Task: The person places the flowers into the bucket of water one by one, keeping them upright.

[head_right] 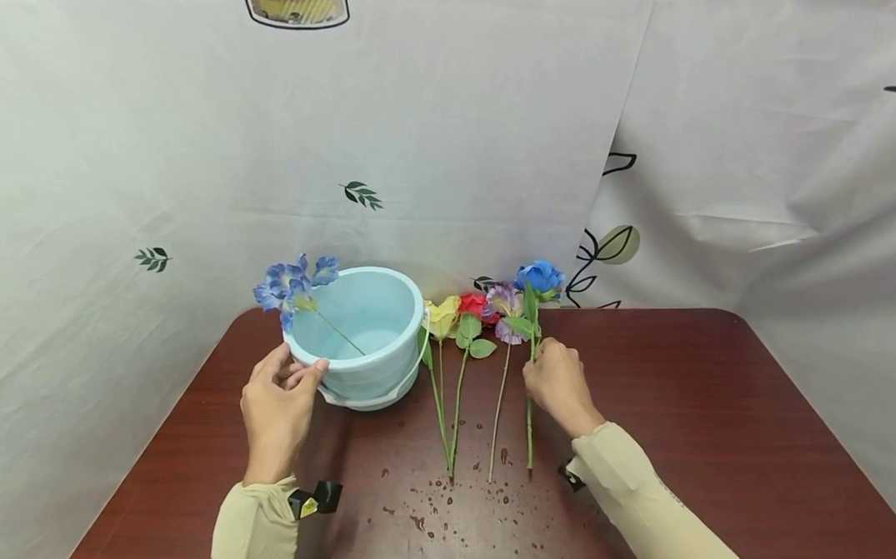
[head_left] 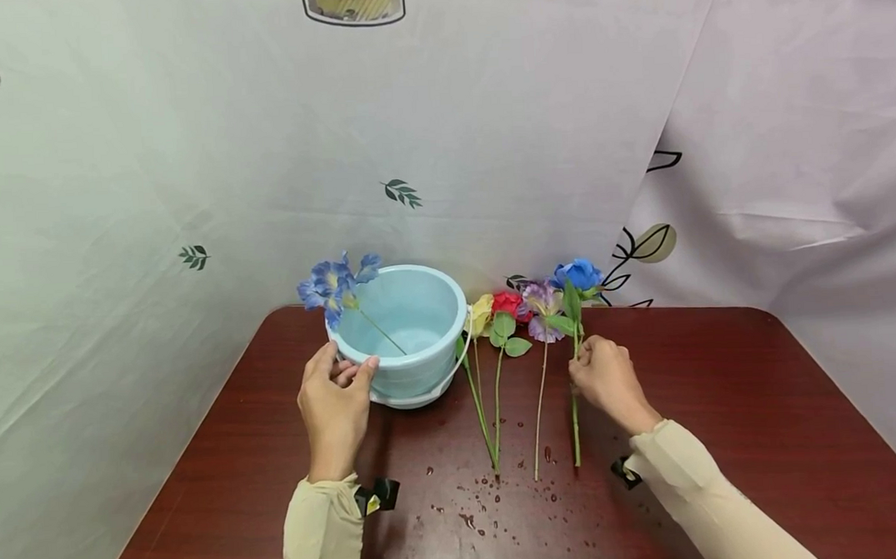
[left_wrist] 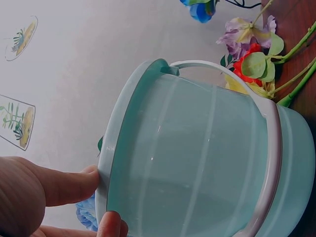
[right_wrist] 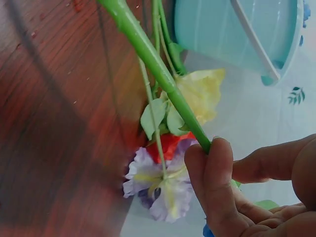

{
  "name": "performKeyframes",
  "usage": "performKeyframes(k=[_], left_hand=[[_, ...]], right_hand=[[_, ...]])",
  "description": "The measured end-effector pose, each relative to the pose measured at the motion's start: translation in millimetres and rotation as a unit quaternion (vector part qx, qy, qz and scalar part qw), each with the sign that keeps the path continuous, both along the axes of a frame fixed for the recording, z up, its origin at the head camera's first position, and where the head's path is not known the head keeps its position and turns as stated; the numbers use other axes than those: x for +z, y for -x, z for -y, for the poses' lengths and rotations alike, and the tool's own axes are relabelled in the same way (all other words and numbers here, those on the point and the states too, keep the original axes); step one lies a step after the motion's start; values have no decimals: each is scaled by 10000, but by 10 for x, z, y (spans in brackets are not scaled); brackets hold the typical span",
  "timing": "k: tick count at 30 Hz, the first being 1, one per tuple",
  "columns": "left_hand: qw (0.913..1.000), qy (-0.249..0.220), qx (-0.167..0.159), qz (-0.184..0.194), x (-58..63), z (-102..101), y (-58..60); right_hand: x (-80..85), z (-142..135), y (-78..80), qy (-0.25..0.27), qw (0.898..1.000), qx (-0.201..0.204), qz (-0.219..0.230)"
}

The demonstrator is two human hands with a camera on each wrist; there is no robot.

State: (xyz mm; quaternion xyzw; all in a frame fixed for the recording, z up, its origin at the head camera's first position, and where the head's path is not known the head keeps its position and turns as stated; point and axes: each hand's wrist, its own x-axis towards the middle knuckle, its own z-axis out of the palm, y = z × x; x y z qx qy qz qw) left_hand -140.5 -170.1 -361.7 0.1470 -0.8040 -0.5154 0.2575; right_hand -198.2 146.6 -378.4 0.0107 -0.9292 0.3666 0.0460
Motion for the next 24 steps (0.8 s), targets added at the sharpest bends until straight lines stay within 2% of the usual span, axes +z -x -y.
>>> performKeyframes(k=[7,15,24], left_hand=[[10000,-20,-23,12,5,1,-1],[10000,-68,-3,50,17,-4,-1],[10000,-66,66,30,22,-8,1]], right_hand=[[64,66,-20,115,9996,173,-171],[149,136,-22,-87,9967,302,-747],[259,245,-19,336,9951,553,-753]])
